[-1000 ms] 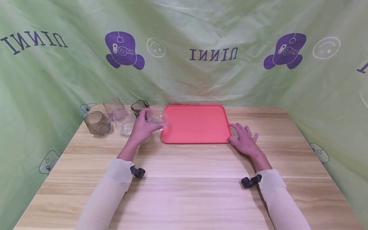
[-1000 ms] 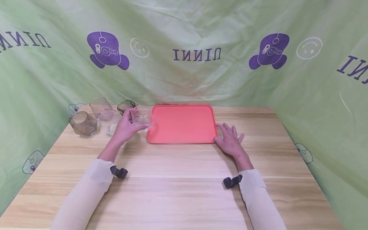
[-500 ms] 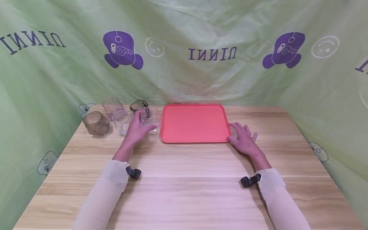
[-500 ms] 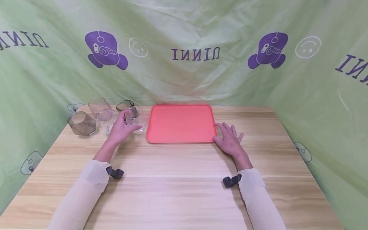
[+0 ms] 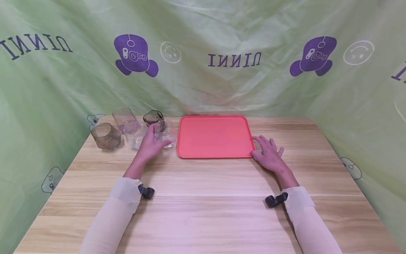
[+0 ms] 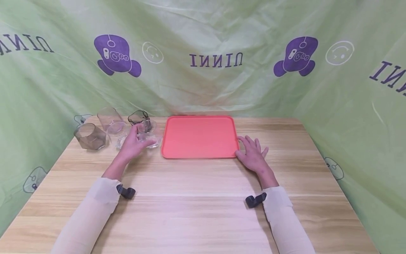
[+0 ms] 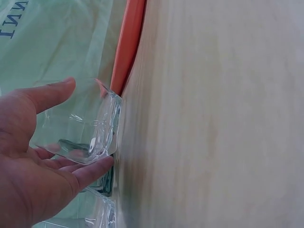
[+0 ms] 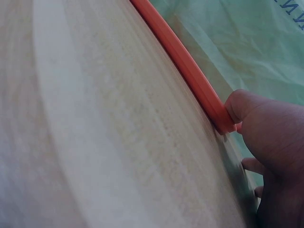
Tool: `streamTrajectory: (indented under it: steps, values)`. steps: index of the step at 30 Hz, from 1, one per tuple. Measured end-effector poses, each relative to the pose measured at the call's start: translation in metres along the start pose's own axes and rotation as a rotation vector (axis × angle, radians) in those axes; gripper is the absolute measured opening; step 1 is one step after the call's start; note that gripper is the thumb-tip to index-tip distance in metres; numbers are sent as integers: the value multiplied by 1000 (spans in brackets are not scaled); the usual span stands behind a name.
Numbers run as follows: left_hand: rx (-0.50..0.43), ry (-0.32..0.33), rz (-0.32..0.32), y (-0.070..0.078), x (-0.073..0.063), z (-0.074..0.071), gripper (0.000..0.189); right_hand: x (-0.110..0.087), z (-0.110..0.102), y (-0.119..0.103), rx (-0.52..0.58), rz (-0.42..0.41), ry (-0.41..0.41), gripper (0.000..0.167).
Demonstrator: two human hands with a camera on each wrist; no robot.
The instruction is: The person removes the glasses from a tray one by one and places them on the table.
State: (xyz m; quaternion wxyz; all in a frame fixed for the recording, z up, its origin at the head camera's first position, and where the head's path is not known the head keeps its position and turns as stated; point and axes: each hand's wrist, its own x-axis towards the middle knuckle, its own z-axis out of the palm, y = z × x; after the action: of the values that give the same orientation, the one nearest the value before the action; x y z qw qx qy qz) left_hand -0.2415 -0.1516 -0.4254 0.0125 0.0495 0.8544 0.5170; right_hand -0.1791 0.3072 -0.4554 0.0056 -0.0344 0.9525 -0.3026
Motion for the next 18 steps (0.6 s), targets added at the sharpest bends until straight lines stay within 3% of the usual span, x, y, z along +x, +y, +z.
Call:
streamTrajectory:
  steps: [18]
  values:
    - [30,-23,30,-5,1,0,85,0,-2,0,-6,-6,0,63]
